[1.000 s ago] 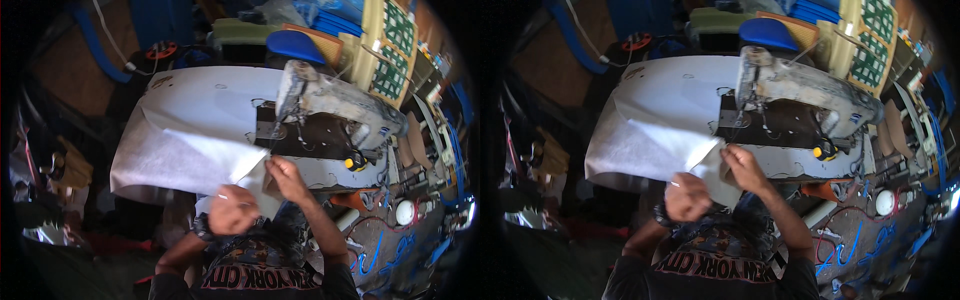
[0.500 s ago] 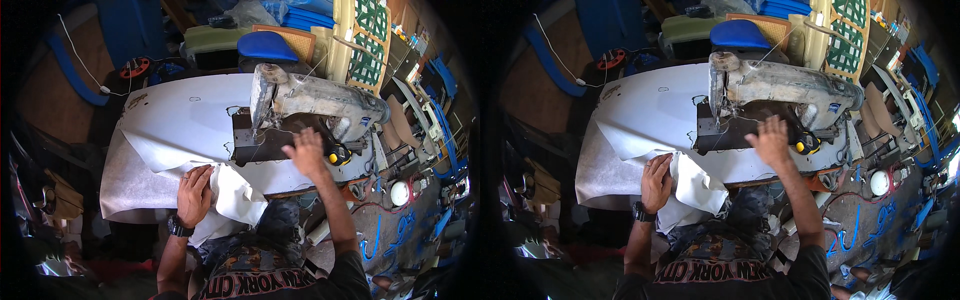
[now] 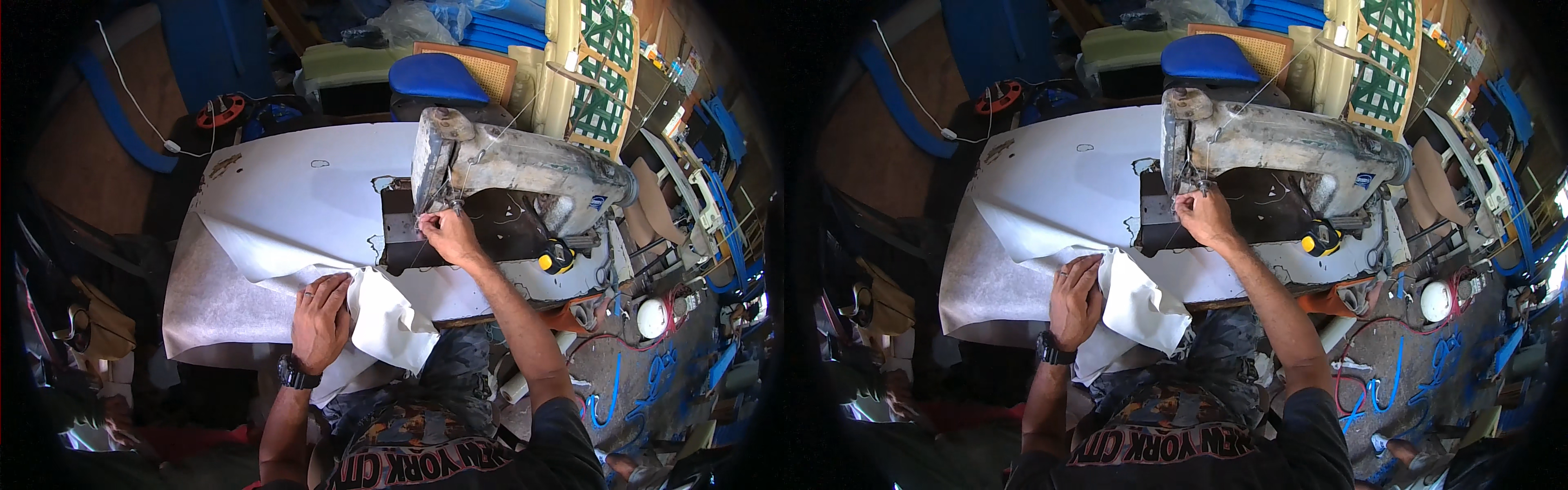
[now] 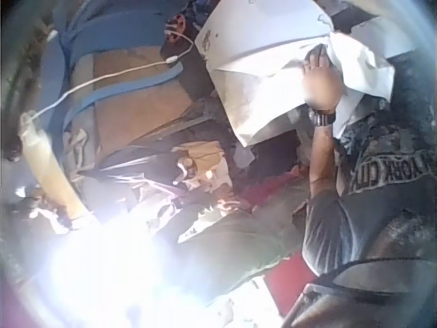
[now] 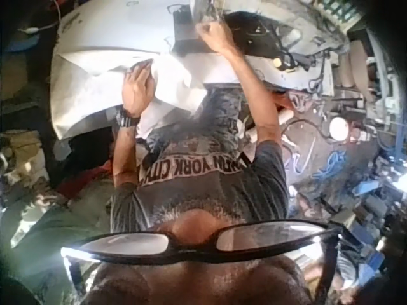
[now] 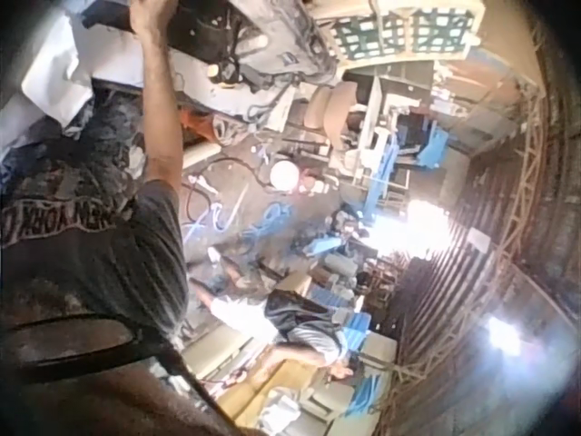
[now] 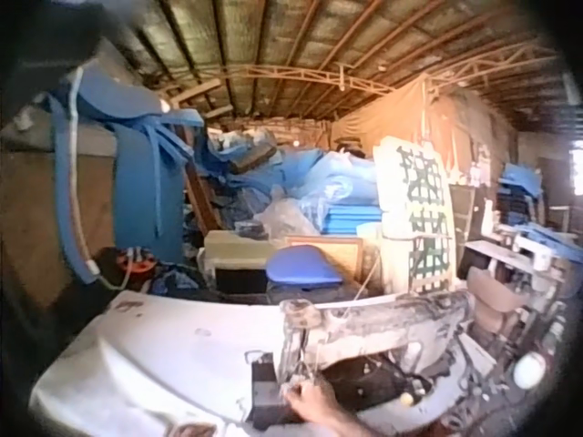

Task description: Sewing a piece of white fabric using an industrial sewing machine.

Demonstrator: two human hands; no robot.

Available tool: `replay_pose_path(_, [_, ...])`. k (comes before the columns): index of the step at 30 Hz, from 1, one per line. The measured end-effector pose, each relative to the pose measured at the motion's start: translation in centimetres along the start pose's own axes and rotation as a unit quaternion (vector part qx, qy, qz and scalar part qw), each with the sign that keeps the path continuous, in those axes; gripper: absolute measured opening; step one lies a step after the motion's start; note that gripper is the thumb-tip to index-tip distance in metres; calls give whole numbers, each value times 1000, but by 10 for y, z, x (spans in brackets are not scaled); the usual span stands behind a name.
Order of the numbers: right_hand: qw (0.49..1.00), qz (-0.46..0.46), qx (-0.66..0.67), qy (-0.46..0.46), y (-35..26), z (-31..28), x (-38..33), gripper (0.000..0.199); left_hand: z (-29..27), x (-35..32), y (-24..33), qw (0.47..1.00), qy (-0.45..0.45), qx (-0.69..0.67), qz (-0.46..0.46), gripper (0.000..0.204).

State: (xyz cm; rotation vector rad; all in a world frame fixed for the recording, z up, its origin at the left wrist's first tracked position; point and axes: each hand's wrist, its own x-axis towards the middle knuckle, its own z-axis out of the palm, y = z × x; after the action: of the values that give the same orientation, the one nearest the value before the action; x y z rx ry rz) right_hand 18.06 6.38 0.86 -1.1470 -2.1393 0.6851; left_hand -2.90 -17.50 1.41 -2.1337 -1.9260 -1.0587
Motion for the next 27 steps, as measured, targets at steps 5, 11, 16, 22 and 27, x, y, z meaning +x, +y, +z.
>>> replay_pose_path(5, [997,-26,-60,-49,0,-28,-26,14,-2,-4,-2,1000,-1,12,-7,43])
replay_pose_path(11, [982,-70,-173,19,27,-57,-40,14,-1,-3,-1,1000,-6,10,-6,43])
replay_pose_path(16, [970,-66,-232,38,29,-62,-40,13,1,-1,-1,1000,-4,7,-3,44])
replay_pose_path(22, [967,-185,-108,138,-34,-52,-69,13,-4,-2,1,999,3,-25,-24,42])
replay_pose_path(27, [914,-399,-62,-32,-121,-16,-155,26,-4,-2,-5,996,26,-81,-14,48])
